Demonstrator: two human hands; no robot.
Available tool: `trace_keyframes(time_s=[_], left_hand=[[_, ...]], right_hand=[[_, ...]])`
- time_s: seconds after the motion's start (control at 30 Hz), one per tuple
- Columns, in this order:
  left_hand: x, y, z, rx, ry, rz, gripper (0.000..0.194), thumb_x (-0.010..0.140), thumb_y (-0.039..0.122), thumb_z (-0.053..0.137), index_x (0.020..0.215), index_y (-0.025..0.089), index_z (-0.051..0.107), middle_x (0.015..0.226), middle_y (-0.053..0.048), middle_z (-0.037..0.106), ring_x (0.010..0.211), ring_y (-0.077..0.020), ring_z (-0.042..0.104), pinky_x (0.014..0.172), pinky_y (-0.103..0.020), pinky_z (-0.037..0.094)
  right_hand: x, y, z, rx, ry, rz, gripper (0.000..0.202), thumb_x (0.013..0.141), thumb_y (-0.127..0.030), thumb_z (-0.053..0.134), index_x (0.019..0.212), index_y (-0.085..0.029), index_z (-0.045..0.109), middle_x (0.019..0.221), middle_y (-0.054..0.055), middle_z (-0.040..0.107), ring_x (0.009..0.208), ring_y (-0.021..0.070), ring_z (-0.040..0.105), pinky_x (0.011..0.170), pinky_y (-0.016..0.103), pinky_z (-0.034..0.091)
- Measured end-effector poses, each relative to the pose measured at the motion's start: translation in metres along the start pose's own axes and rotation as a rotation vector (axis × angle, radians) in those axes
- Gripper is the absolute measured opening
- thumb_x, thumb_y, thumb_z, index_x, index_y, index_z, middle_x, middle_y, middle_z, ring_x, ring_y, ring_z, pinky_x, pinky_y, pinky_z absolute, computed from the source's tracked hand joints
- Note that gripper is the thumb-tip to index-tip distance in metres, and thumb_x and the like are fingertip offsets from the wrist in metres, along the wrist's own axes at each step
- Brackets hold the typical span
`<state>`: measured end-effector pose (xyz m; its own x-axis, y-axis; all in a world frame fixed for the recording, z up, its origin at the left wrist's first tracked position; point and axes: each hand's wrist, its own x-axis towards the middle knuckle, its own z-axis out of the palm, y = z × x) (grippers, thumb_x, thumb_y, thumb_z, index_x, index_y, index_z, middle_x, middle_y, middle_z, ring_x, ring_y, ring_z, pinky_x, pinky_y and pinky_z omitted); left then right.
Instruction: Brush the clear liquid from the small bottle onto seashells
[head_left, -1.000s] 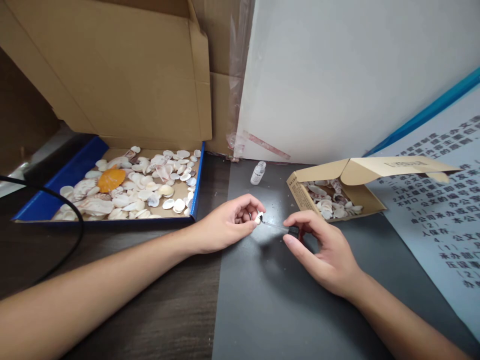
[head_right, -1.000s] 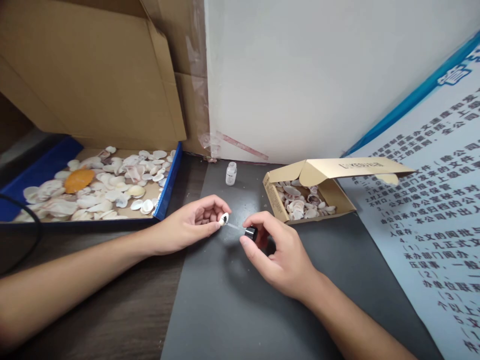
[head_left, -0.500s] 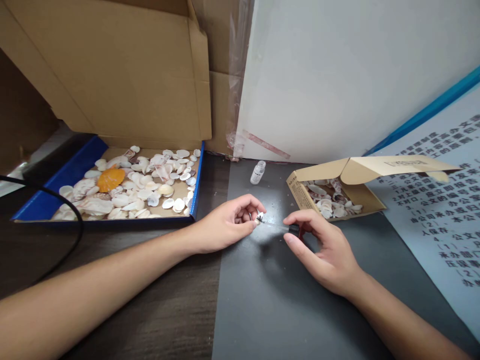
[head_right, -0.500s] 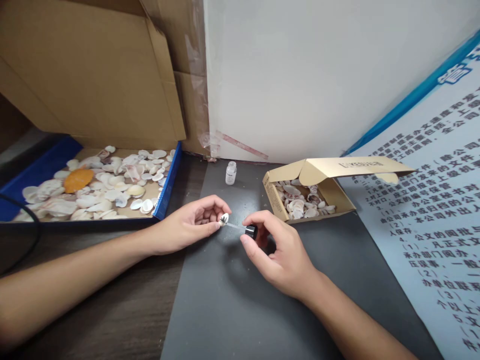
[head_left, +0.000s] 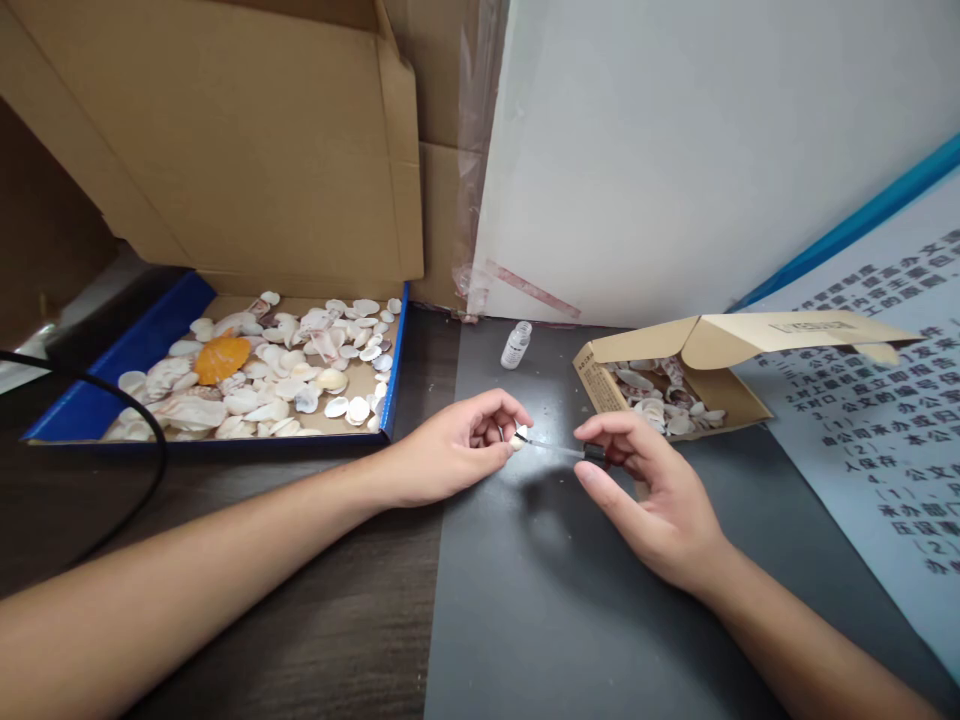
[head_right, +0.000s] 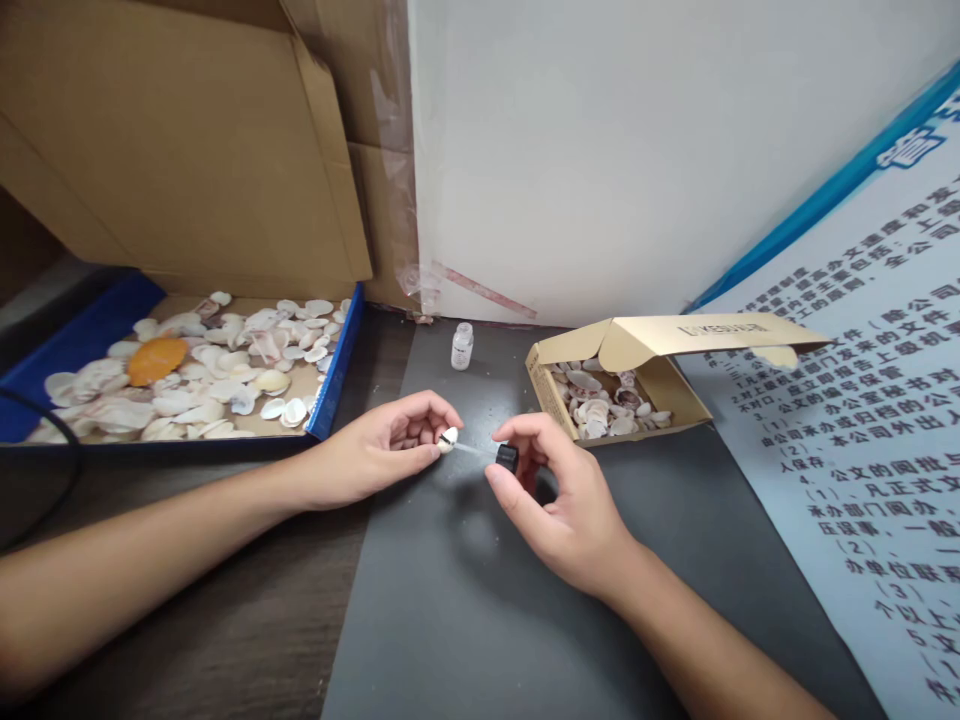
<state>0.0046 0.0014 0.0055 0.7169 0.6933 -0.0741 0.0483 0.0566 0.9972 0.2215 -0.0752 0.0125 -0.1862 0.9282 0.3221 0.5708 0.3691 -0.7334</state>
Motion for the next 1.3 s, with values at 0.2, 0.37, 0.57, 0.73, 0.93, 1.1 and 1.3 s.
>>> trace_keyframes(time_s=[0.2,0.37,0.57,0.73,0.93,1.1,1.3], left_hand=[[-0.0001,-0.0006,0.0011,0.0,0.016,-0.015,0.015,0.09,0.023,0.058,0.102,0.015,0.056,0.079,0.004,0.045,0.073,-0.0118,0.041,0.069,-0.025,0.035],[-0.0001,-0.0006,0.0007,-0.002,0.01,-0.013,0.016,0.089,0.024,0.061,0.102,0.016,0.055,0.08,0.004,0.046,0.074,-0.0118,0.042,0.07,-0.025,0.036],[-0.0004,-0.0009,0.001,-0.019,-0.001,-0.026,0.018,0.088,0.024,0.061,0.103,0.015,0.055,0.081,0.003,0.047,0.074,-0.0118,0.043,0.07,-0.025,0.037],[-0.0008,-0.0005,0.0004,-0.005,-0.002,-0.016,0.018,0.088,0.023,0.061,0.103,0.016,0.055,0.081,0.003,0.046,0.075,-0.0121,0.043,0.07,-0.026,0.037],[0.0001,0.0002,0.001,-0.003,0.004,-0.03,0.016,0.089,0.024,0.06,0.103,0.015,0.056,0.08,0.003,0.046,0.074,-0.0119,0.043,0.07,-0.025,0.036],[-0.0002,-0.0004,0.0003,-0.007,-0.002,-0.029,0.016,0.089,0.023,0.061,0.102,0.016,0.056,0.08,0.003,0.046,0.074,-0.0121,0.043,0.07,-0.026,0.036],[-0.001,0.001,-0.0005,0.005,-0.005,-0.037,0.018,0.086,0.022,0.062,0.102,0.017,0.056,0.082,0.002,0.049,0.076,-0.0127,0.045,0.072,-0.026,0.038]], right_hand=[[-0.0006,0.0011,-0.001,-0.065,0.031,0.023,0.013,0.091,-0.021,0.063,0.102,-0.024,0.057,0.074,-0.002,0.06,0.06,0.0129,0.058,0.057,0.023,0.049],[-0.0007,0.0011,-0.0009,-0.025,0.01,-0.018,0.013,0.093,-0.022,0.062,0.104,-0.025,0.057,0.073,-0.002,0.061,0.061,0.0141,0.059,0.058,0.025,0.05],[-0.0019,0.0013,-0.0019,-0.057,0.038,-0.007,0.013,0.091,-0.02,0.063,0.102,-0.024,0.057,0.072,-0.002,0.06,0.061,0.0143,0.059,0.058,0.025,0.049],[-0.002,0.0009,-0.002,-0.026,-0.008,-0.032,0.013,0.093,-0.021,0.062,0.104,-0.025,0.057,0.07,-0.003,0.059,0.061,0.0138,0.059,0.059,0.025,0.05],[-0.0007,0.0028,-0.0009,-0.083,0.055,-0.003,0.013,0.09,-0.02,0.063,0.101,-0.024,0.058,0.074,-0.002,0.06,0.062,0.0138,0.058,0.059,0.025,0.049],[-0.0024,0.0017,-0.0022,-0.042,0.041,-0.029,0.012,0.092,-0.021,0.062,0.103,-0.024,0.058,0.077,-0.001,0.061,0.063,0.0141,0.059,0.059,0.025,0.049],[-0.0021,0.0009,-0.0019,-0.033,0.015,-0.056,0.013,0.092,-0.02,0.062,0.103,-0.025,0.058,0.078,-0.001,0.062,0.063,0.0139,0.06,0.059,0.025,0.05]])
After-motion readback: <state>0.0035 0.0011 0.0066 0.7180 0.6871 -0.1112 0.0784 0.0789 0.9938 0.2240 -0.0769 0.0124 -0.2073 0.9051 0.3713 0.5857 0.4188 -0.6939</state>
